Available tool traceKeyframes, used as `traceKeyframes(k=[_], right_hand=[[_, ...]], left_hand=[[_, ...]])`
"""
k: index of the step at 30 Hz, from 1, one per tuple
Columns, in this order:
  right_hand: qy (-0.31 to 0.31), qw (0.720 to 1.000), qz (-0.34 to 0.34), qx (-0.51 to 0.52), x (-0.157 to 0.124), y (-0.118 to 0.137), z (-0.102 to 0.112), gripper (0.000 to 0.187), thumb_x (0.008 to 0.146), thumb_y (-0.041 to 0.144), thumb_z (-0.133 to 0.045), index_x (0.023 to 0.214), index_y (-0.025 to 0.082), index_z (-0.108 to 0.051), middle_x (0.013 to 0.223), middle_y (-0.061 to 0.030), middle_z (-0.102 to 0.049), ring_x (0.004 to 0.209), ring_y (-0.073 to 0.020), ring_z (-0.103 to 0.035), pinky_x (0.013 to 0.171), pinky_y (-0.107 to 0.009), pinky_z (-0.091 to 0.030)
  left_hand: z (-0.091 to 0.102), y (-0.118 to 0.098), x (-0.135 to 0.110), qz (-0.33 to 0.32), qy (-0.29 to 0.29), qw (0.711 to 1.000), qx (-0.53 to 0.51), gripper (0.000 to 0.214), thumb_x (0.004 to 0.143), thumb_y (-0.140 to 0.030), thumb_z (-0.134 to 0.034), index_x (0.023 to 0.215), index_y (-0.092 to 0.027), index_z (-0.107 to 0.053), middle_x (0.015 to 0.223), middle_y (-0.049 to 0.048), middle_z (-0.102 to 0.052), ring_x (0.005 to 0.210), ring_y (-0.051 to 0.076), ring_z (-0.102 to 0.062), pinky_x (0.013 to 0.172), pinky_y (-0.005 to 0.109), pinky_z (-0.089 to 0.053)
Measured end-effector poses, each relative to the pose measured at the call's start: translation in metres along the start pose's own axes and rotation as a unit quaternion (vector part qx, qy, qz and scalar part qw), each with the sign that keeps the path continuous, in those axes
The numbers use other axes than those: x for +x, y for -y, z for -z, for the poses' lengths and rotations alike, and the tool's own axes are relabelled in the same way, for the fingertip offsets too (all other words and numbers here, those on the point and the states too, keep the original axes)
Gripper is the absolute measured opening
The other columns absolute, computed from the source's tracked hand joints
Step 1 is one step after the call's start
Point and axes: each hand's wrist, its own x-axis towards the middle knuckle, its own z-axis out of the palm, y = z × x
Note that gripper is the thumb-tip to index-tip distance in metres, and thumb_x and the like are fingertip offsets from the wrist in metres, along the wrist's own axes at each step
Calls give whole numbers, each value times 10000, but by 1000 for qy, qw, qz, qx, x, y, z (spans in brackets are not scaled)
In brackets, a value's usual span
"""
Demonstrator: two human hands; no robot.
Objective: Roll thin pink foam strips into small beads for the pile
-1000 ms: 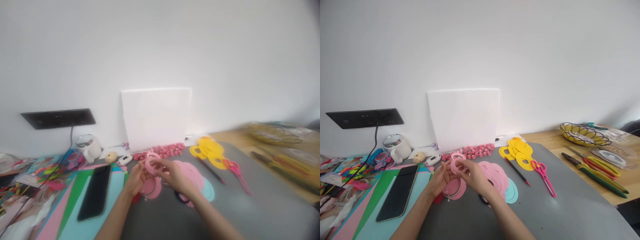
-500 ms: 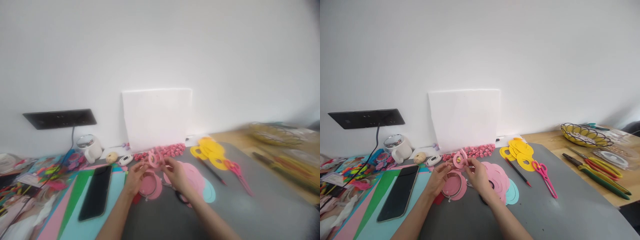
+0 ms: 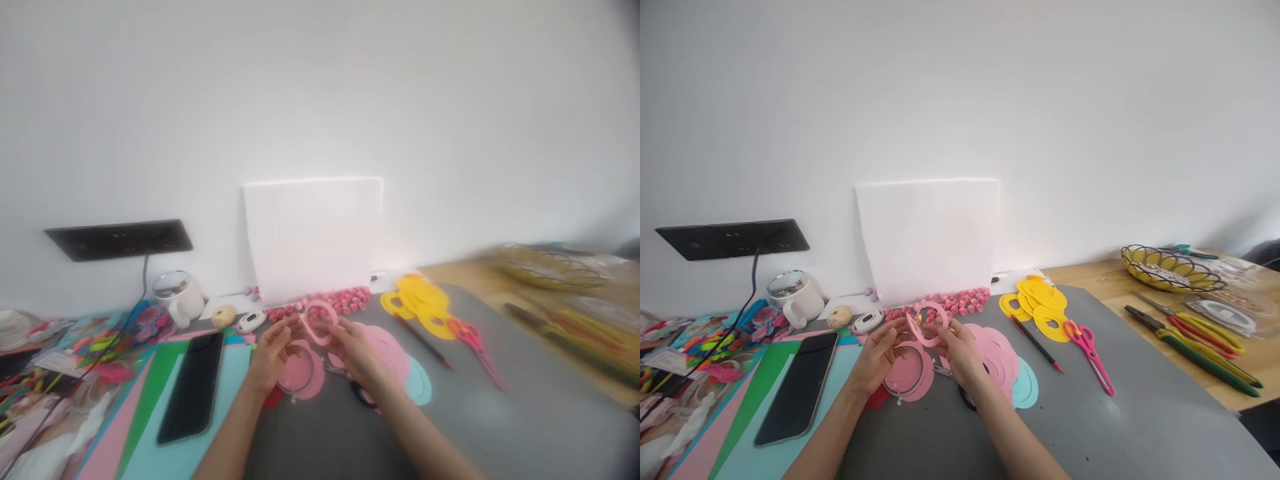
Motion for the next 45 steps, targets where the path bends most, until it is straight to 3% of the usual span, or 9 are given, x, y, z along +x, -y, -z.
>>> traceKeyframes(k=[5, 9, 13, 19, 24, 29, 34, 39, 45], right_hand=[[44, 994, -67, 77, 3, -12, 1, 327, 612, 164, -718, 915, 144, -595, 824, -72, -699, 743, -175, -665, 646, -260, -524], [88, 977, -137, 139, 4, -17, -2, 361, 567, 35, -693, 900, 132, -595, 713, -25, -680, 624, -96, -636, 596, -166, -501], [137, 956, -180, 185, 4, -19, -3, 285, 577, 8, -662, 835, 114, -603, 646, 0, -640, 539, -49, -588, 539, -111, -466], [166, 944, -195, 206, 5, -19, 0, 198, 619, -1, -629, 774, 116, -593, 612, 26, -587, 521, -31, -541, 506, -91, -431], [163, 931, -223, 237, 6, -11, 2, 213, 642, -11, -625, 817, 106, -595, 702, 6, -588, 504, -5, -501, 471, -63, -401], [142, 930, -206, 268, 9, 0, 10, 159, 703, 53, -640, 846, 113, -606, 641, 31, -544, 518, -15, -506, 488, -67, -416], [128, 937, -199, 258, 9, 2, 13, 165, 709, 80, -667, 856, 119, -602, 692, 7, -591, 533, -23, -527, 486, -82, -421], [127, 947, -233, 182, 8, -5, 5, 71, 746, 141, -663, 764, 102, -606, 533, 41, -514, 430, -18, -457, 400, -76, -365], [171, 895, -293, 289, 10, -4, 10, 117, 823, 242, -620, 771, 150, -568, 459, 99, -370, 349, -8, -348, 321, -35, -304]], left_hand=[[0, 9, 2, -38, -83, 989, 115, 223, 591, -224, -781, 796, -160, -720, 631, 11, -631, 510, 101, -505, 439, 201, -354], [4, 15, 5, -132, -115, 964, 201, 83, 584, -228, -773, 629, -193, -712, 813, 37, -618, 786, 188, -563, 607, 247, -444], [5, 13, 6, -181, -109, 953, 215, 59, 606, -222, -758, 635, -195, -714, 974, 71, -604, 1001, 238, -522, 808, 296, -434], [-4, 8, 2, -91, -89, 988, 85, 318, 595, -179, -773, 889, -219, -657, 1028, 45, -628, 913, 195, -581, 683, 240, -466], [0, 9, 0, -39, -40, 997, 55, 484, 614, -247, -783, 1072, -220, -628, 1086, 86, -626, 849, 185, -603, 636, 225, -467], [3, 9, 1, 31, -39, 998, 22, 364, 649, -268, -766, 983, -154, -676, 857, 84, -687, 636, 147, -611, 564, 249, -463], [0, 3, 1, 47, -12, 997, -66, 337, 704, -396, -709, 921, -138, -702, 928, 106, -692, 782, 193, -634, 694, 320, -501], [-2, 4, 0, 41, -35, 999, -7, 304, 560, -219, -824, 837, -148, -722, 821, 65, -706, 681, 139, -621, 649, 247, -478], [-3, 3, 0, 25, -84, 996, 35, 229, 523, -193, -825, 709, -131, -706, 611, 8, -660, 541, 100, -576, 559, 207, -452]])
